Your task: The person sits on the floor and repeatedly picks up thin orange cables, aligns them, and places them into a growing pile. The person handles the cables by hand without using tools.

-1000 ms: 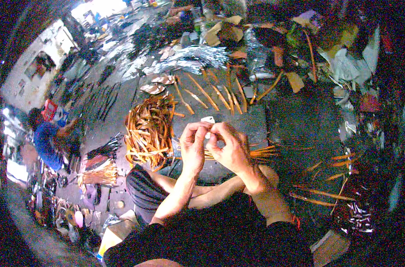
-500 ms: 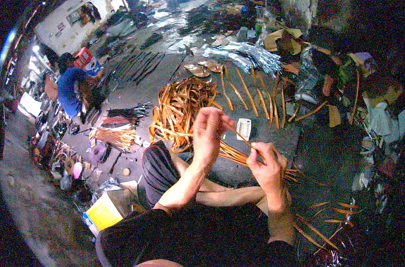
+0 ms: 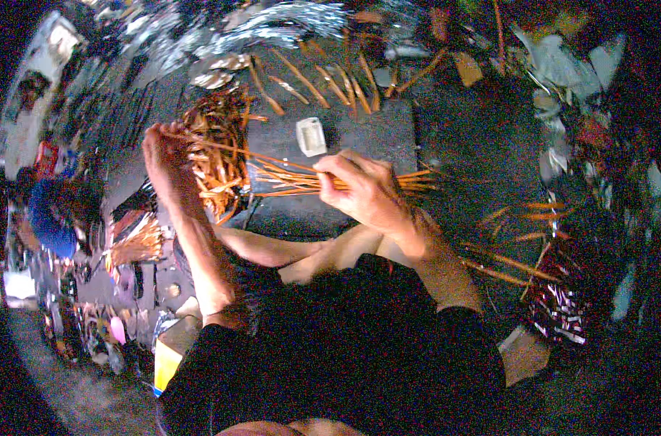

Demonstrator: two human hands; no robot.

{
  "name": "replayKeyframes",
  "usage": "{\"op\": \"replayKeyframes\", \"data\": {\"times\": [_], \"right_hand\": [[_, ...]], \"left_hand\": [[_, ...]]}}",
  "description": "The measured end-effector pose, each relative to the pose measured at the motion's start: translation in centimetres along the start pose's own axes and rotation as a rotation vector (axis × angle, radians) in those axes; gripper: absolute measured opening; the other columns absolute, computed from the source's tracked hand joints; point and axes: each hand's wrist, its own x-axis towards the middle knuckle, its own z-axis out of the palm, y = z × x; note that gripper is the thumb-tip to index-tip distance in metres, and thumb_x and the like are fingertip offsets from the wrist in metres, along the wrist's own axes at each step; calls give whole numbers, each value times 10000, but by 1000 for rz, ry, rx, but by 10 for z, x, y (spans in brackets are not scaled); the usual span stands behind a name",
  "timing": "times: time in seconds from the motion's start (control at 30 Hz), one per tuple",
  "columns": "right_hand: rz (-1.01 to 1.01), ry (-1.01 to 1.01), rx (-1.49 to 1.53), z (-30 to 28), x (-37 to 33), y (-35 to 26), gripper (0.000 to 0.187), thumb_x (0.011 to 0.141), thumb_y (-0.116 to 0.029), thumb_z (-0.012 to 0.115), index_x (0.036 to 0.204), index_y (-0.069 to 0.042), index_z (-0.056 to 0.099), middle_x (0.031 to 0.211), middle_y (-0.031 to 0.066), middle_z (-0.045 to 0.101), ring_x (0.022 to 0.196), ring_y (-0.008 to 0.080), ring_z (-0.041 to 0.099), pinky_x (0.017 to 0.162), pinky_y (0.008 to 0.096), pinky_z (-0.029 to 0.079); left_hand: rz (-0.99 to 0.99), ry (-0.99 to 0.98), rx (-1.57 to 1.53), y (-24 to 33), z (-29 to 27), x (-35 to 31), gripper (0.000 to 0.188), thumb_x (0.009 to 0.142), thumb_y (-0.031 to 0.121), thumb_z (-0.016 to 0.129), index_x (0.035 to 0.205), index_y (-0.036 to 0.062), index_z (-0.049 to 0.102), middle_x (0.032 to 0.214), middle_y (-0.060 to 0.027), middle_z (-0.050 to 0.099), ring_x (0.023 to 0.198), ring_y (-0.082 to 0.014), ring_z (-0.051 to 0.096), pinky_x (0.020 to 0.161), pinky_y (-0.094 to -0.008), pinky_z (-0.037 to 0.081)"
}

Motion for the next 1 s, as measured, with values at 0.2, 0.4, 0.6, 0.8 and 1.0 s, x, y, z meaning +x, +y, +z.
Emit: {"op": "replayKeyframes", "data": {"times": [0.2,0.4,0.6,0.8,1.0], "right_hand": [[42,-3,22,-8,-11,7,201,748,14,724,908,-63,628,805,85,670,715,245,690,610,335,551],[82,6,-32,-20,-23,21,199,751,8,733,905,-65,630,806,78,673,708,247,692,609,328,548],[156,-7,-30,-37,-30,25,183,754,9,731,885,-61,625,802,74,673,709,238,690,623,334,548],[94,-97,118,-20,-30,18,197,748,11,731,882,-76,616,757,64,638,685,233,669,605,344,525],[-59,-306,200,45,-51,1,158,740,-45,678,802,-90,541,691,57,547,634,255,606,568,372,478]], "left_hand": [[-13,-18,-44,-10,-35,32,175,993,199,564,1020,26,568,963,-78,636,921,-193,628,882,-350,540],[-22,-66,-38,-22,-86,66,180,1000,188,546,1054,16,560,992,-83,624,960,-208,612,921,-352,516],[-110,-66,-78,-30,-121,88,231,995,220,565,1077,5,552,1035,-90,594,985,-222,587,953,-353,499],[-135,63,34,-5,-181,78,287,972,208,607,1158,-3,555,1055,-97,623,1002,-228,604,957,-350,497],[238,228,1383,72,-267,31,354,932,206,648,1189,-30,592,1079,-133,673,946,-230,638,911,-356,488]]}}
